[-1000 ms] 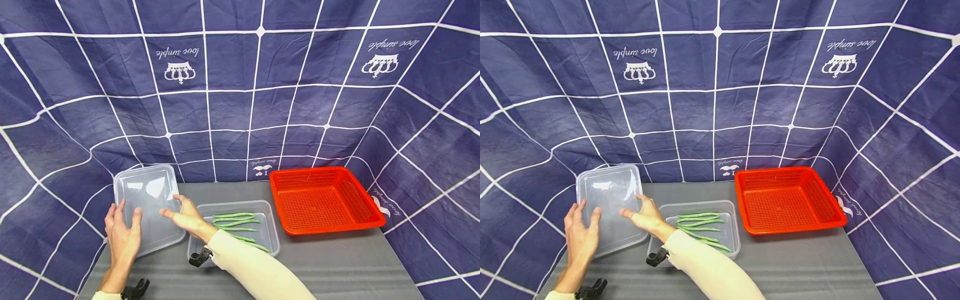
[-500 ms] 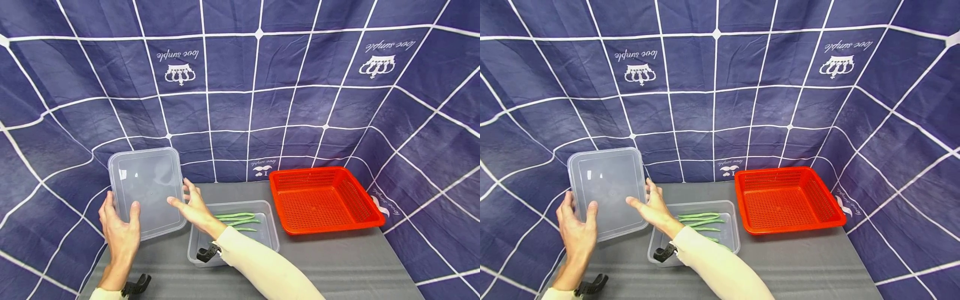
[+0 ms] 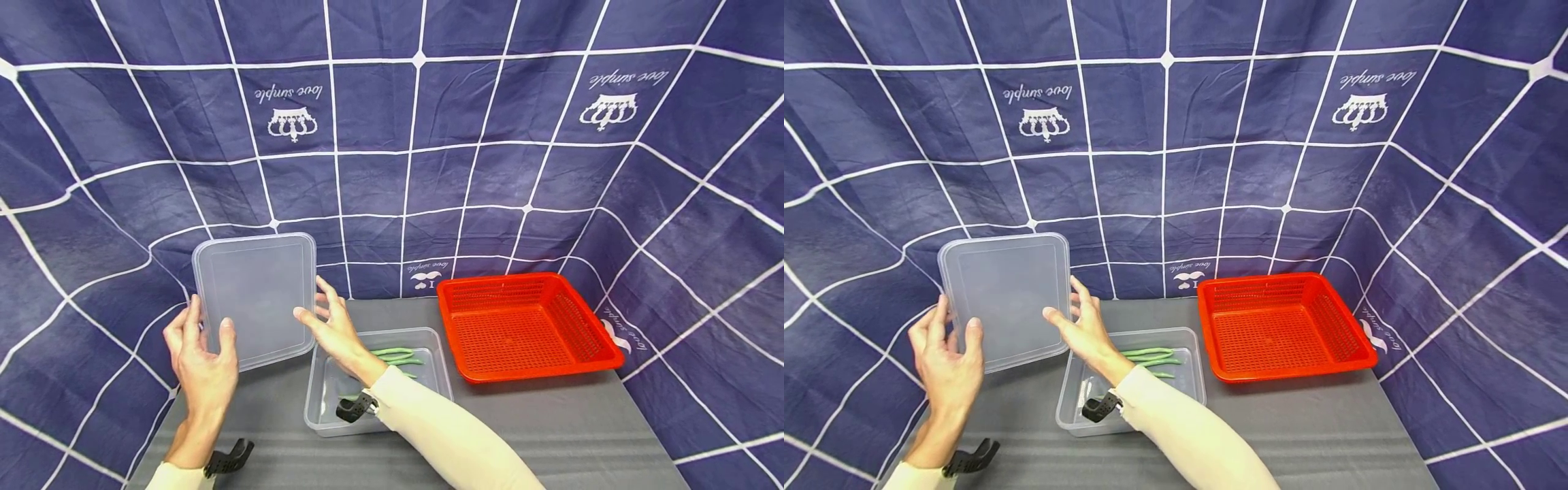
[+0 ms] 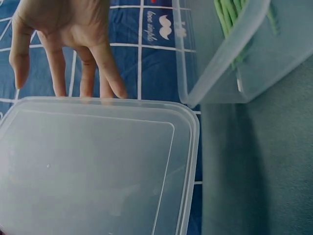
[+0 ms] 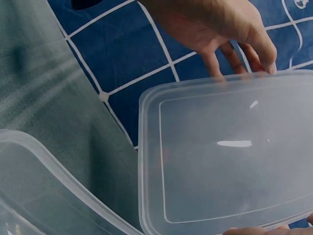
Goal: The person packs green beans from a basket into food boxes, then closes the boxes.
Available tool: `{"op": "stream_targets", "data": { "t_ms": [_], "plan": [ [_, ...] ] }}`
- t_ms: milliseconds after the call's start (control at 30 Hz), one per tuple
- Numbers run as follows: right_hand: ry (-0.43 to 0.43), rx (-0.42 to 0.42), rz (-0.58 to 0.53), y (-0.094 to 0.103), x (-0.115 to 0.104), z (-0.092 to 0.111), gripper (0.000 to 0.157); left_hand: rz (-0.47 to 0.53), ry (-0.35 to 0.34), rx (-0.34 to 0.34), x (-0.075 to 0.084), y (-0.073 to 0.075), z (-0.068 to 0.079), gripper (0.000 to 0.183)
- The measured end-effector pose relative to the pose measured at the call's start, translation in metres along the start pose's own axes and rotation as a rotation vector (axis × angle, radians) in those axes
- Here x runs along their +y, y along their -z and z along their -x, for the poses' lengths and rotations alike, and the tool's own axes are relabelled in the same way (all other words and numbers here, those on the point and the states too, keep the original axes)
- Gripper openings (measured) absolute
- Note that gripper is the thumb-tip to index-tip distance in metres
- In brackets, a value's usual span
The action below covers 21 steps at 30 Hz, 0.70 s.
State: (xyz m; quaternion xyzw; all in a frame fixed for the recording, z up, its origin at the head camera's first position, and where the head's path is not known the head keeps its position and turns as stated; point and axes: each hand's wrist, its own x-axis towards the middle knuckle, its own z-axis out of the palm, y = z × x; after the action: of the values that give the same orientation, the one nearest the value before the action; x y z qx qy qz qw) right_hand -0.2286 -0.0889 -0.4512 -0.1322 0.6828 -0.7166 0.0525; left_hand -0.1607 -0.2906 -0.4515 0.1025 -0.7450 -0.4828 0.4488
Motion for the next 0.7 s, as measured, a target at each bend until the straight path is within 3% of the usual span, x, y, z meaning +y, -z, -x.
{"op": "stream_targets", "data": {
  "t_ms": [333,567,700],
  "plan": [
    [0.068,-0.017,-0.211,0.025,-0.004,0.006,0.082,0.137,-0.099,0.007,0.016,-0.012,0.001,0.058],
    [0.115,-0.031,-0.272,0.042,-0.004,0.013,0.08,0.219,-0.12,-0.004,0.026,-0.019,0.009,0.038],
    [0.112,-0.029,-0.321,0.052,-0.007,0.021,0.076,0.311,-0.175,-0.03,0.025,-0.023,0.015,0.027]
  ]
}}
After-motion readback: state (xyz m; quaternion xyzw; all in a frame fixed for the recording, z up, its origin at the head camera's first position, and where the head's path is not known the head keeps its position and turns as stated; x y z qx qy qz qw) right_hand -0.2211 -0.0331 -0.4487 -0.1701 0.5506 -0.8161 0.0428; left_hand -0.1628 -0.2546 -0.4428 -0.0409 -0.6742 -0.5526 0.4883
